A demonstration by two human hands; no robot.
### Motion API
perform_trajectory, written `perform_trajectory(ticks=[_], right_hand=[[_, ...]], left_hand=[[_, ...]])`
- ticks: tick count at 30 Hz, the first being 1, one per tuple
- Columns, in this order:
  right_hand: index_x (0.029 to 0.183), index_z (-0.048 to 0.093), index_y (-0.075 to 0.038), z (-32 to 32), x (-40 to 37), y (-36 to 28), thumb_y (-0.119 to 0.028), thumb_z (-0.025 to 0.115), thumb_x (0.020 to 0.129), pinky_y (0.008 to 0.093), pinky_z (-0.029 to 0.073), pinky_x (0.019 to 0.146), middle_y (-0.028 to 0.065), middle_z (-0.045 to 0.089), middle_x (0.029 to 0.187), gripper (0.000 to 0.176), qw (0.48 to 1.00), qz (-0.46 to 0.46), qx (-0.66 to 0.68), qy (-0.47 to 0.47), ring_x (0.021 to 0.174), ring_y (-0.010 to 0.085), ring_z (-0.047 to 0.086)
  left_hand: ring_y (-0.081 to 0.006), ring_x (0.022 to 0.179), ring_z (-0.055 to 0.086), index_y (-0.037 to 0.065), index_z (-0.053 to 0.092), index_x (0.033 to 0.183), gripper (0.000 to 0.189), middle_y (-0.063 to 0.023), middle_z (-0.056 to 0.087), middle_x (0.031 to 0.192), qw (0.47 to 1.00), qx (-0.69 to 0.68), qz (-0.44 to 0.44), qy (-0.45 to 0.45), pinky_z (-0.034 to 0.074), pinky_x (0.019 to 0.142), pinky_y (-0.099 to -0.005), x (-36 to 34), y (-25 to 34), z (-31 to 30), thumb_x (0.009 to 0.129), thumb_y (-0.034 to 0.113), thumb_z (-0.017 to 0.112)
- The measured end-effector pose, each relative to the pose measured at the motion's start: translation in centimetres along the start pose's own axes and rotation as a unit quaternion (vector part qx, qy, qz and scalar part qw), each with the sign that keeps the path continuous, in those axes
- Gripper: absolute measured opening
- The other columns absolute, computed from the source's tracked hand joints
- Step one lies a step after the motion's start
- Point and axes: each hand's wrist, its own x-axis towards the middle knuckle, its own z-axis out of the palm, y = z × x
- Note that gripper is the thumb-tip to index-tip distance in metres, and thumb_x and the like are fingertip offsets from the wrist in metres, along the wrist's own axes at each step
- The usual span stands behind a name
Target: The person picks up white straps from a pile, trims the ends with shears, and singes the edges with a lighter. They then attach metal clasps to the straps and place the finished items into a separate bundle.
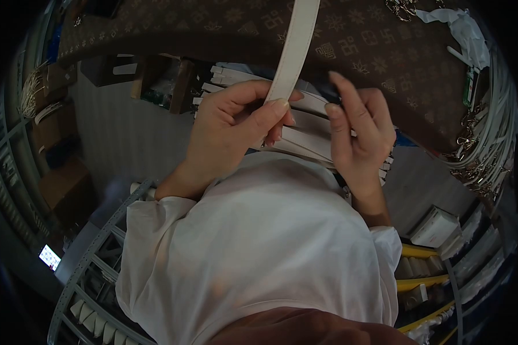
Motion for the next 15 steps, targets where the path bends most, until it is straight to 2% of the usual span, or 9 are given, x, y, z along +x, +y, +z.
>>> perform_trajectory(ticks=[4,9,15], right_hand=[[0.100,0.061,0.000,-0.74,0.29,0.07,-0.007,0.066,0.067,0.0238,0.032,0.043,0.0046,0.042,0.062,0.034,1.000,0.009,-0.004,-0.002,0.051,0.0130,0.039],[0.100,0.062,-0.005,-0.60,-0.20,-0.07,-0.009,0.067,0.065,0.0255,0.034,0.044,0.0043,0.042,0.062,0.036,0.997,-0.036,-0.031,-0.052,0.053,0.0151,0.040],[0.101,0.062,-0.010,-0.01,-0.42,-0.47,-0.011,0.069,0.062,0.0263,0.035,0.044,0.0036,0.043,0.063,0.040,0.994,-0.074,-0.043,-0.067,0.054,0.0164,0.042]], left_hand=[[-0.0053,0.061,0.051,-0.003,0.055,0.105,0.023,-0.0044,0.059,0.077,0.999,-0.031,-0.007,-0.012,0.044,0.057,-0.0186,-0.17,-0.16,-0.36,0.085,0.007,0.048],[-0.0072,0.062,0.052,-0.004,0.054,0.104,0.022,-0.0060,0.059,0.078,0.998,-0.051,-0.023,-0.016,0.046,0.058,-0.0203,-0.24,-0.04,-0.46,0.085,0.006,0.048],[-0.0085,0.063,0.054,-0.004,0.055,0.099,0.018,-0.0070,0.059,0.079,0.999,-0.039,-0.020,-0.001,0.047,0.057,-0.0212,-0.44,-0.21,-0.45,0.085,0.005,0.049]])
